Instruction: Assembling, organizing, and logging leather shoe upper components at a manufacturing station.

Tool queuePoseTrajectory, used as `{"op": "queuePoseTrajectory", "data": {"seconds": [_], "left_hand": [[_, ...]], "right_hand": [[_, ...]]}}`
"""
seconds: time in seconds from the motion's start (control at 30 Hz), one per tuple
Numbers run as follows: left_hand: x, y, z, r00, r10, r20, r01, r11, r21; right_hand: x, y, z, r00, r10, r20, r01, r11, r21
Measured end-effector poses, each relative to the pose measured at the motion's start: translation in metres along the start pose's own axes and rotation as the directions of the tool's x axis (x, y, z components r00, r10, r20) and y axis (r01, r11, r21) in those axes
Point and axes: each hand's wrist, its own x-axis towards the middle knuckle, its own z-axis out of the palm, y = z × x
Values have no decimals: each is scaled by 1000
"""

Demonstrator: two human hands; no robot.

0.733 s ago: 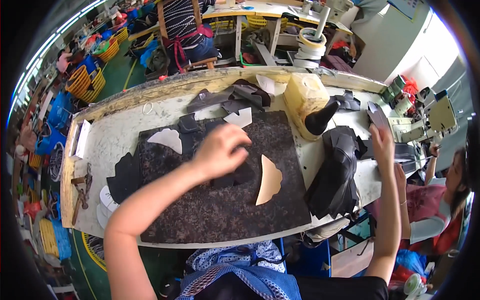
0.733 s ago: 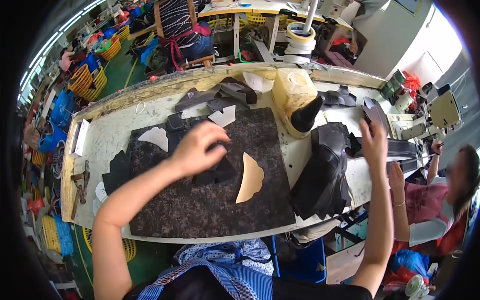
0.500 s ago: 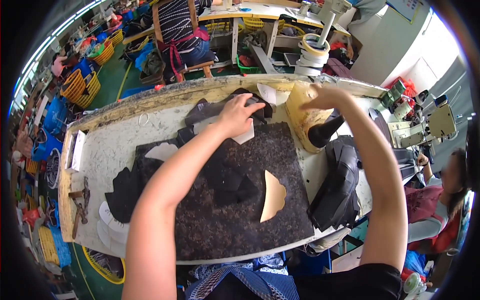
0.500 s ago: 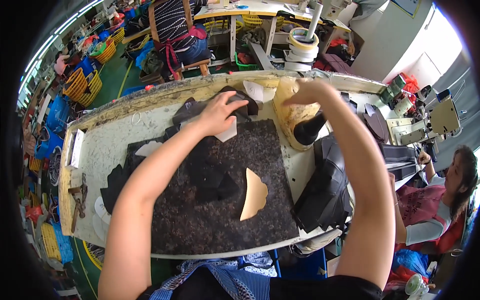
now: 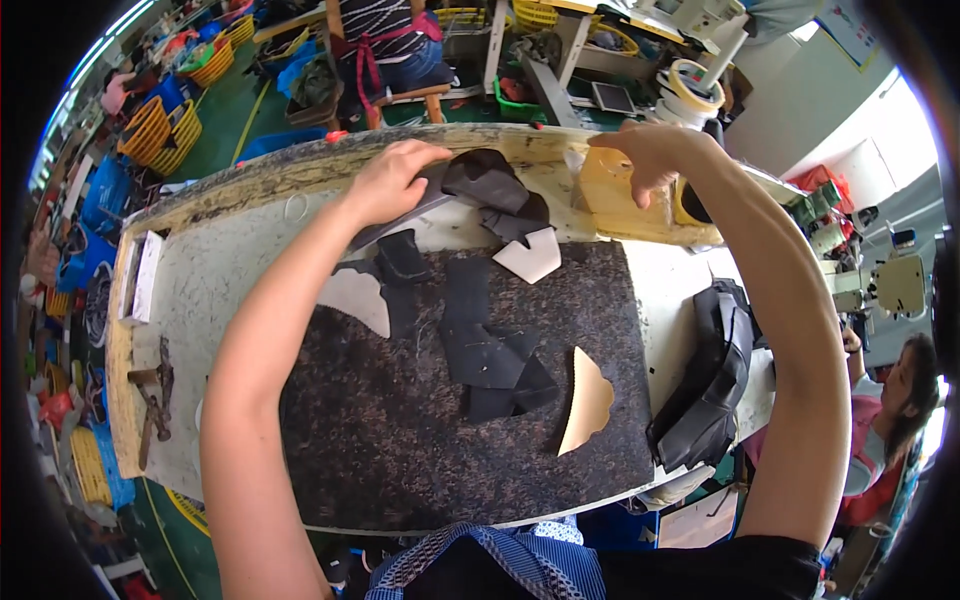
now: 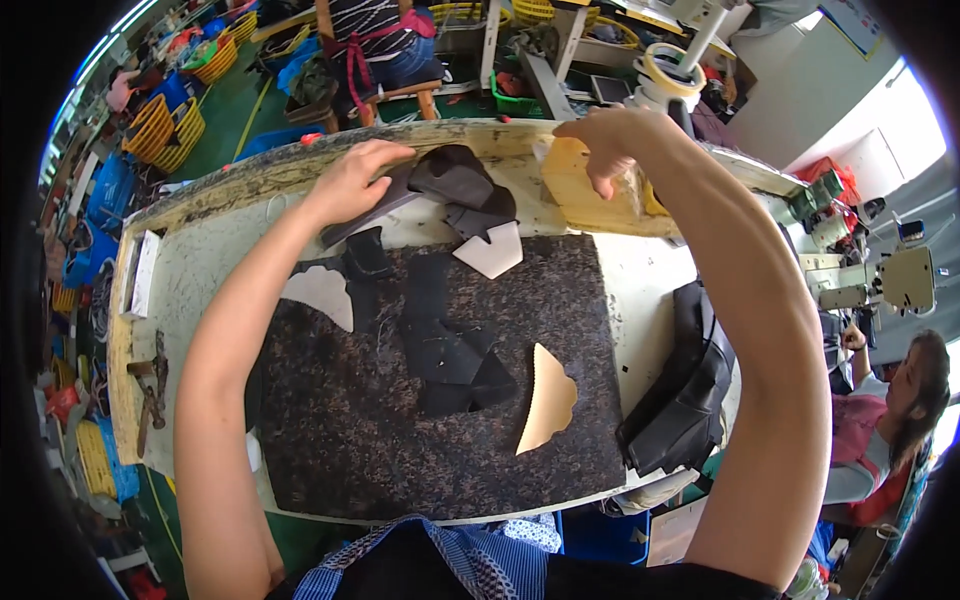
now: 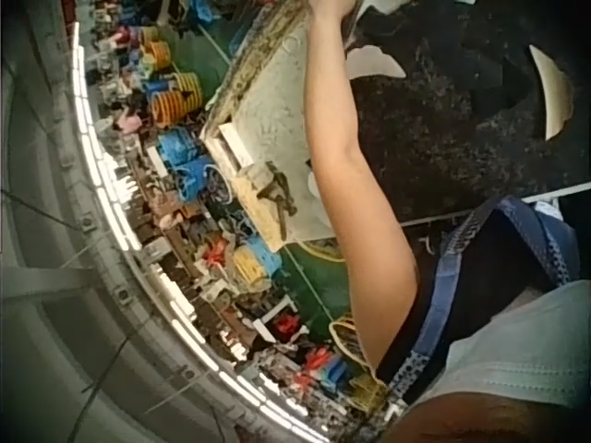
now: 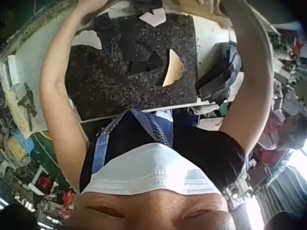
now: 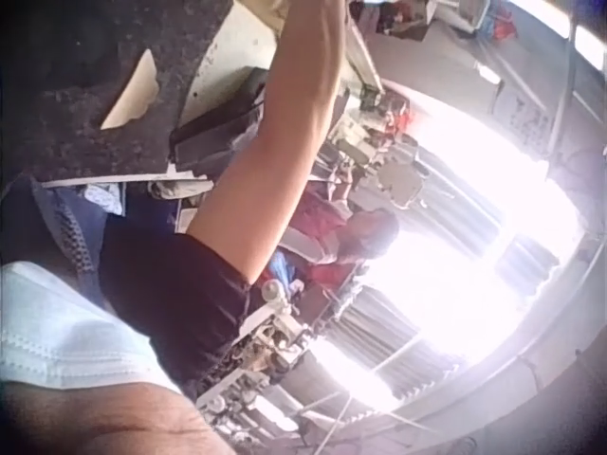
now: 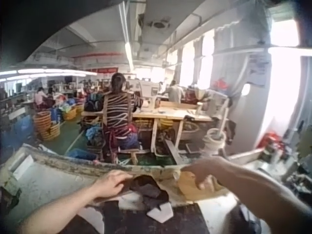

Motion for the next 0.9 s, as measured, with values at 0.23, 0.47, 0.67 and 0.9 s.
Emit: {"op": "queuePoseTrajectory", "data": {"seconds": [0.23,0.47,0.67,0.9], "left_hand": [[-129,-15,-114,978,-189,-88,195,979,55],[-305,51,-170,785,-619,-32,592,765,-253],[-364,114,-110,907,-419,32,407,894,190],[-339,120,-133,801,-279,-530,441,874,206]], "right_hand": [[21,-114,-22,971,-220,-98,136,836,-531],[59,-129,39,875,-442,-197,147,631,-762],[38,-111,47,728,-571,-379,115,647,-754],[-73,-168,39,545,-551,-632,605,780,-158]]}}
